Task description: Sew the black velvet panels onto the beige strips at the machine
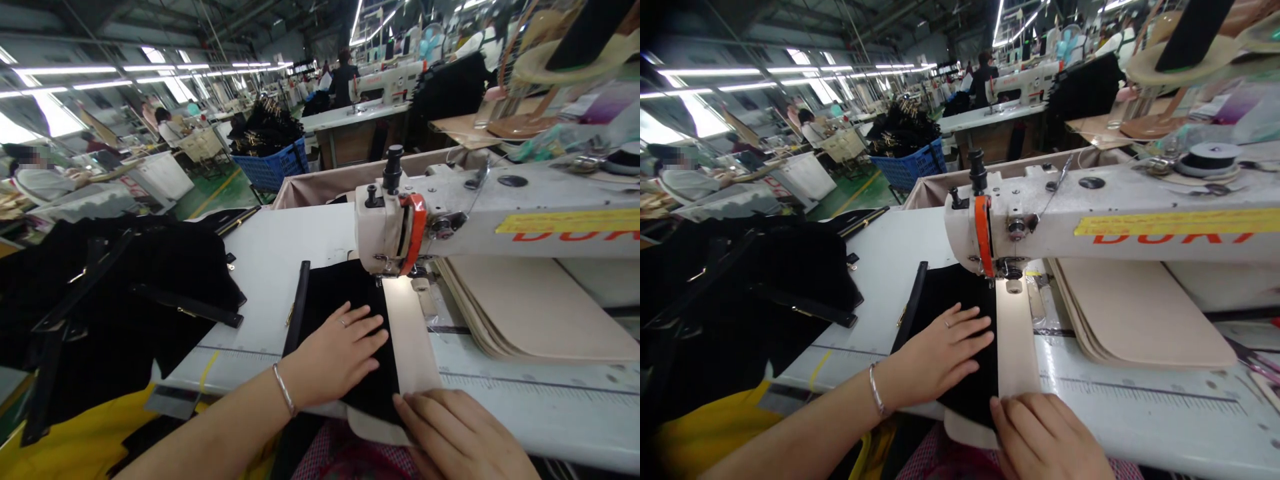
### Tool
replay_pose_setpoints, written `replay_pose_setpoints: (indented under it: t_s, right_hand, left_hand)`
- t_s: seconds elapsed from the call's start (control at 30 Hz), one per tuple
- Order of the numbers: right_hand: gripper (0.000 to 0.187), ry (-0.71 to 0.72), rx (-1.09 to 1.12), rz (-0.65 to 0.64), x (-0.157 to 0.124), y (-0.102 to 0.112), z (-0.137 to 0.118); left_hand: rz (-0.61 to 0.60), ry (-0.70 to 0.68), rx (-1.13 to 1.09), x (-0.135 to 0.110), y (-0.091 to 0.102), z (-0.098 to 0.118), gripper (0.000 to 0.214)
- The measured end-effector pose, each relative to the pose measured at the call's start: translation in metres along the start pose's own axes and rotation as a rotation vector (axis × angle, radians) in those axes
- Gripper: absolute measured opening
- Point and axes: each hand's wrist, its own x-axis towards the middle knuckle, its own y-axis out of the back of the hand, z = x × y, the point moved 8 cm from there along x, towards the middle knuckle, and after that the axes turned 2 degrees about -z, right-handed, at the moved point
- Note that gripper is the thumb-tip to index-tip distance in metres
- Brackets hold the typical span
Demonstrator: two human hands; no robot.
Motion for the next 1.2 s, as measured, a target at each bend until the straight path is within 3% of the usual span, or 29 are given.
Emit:
replay_pose_setpoints:
  t_s: [0.13, 0.3, 0.47, 0.67, 0.87, 1.2]
  right_hand:
    - [0.028, 0.139, -0.043, -0.036, 0.004, 0.006, 0.000]
    - [0.029, 0.229, -0.106, -0.065, -0.008, 0.001, 0.005]
    - [0.035, 0.186, -0.087, -0.111, -0.016, -0.012, 0.014]
    - [0.040, 0.069, -0.003, -0.161, -0.007, -0.018, 0.027]
    - [0.044, -0.038, 0.037, -0.254, -0.006, -0.036, 0.043]
    - [0.035, -0.148, 0.064, -0.190, 0.028, -0.034, 0.063]
  left_hand:
    - [0.057, -0.155, -0.093, -0.027, -0.004, 0.032, 0.028]
    - [0.119, -0.166, -0.102, -0.040, -0.007, 0.037, 0.022]
    - [0.099, -0.156, -0.108, -0.034, -0.007, 0.028, 0.022]
    - [0.069, -0.146, -0.074, -0.023, -0.007, 0.014, 0.024]
    - [0.071, -0.137, -0.044, -0.009, -0.003, -0.002, 0.027]
    - [0.101, -0.119, 0.010, 0.015, -0.002, -0.033, 0.028]
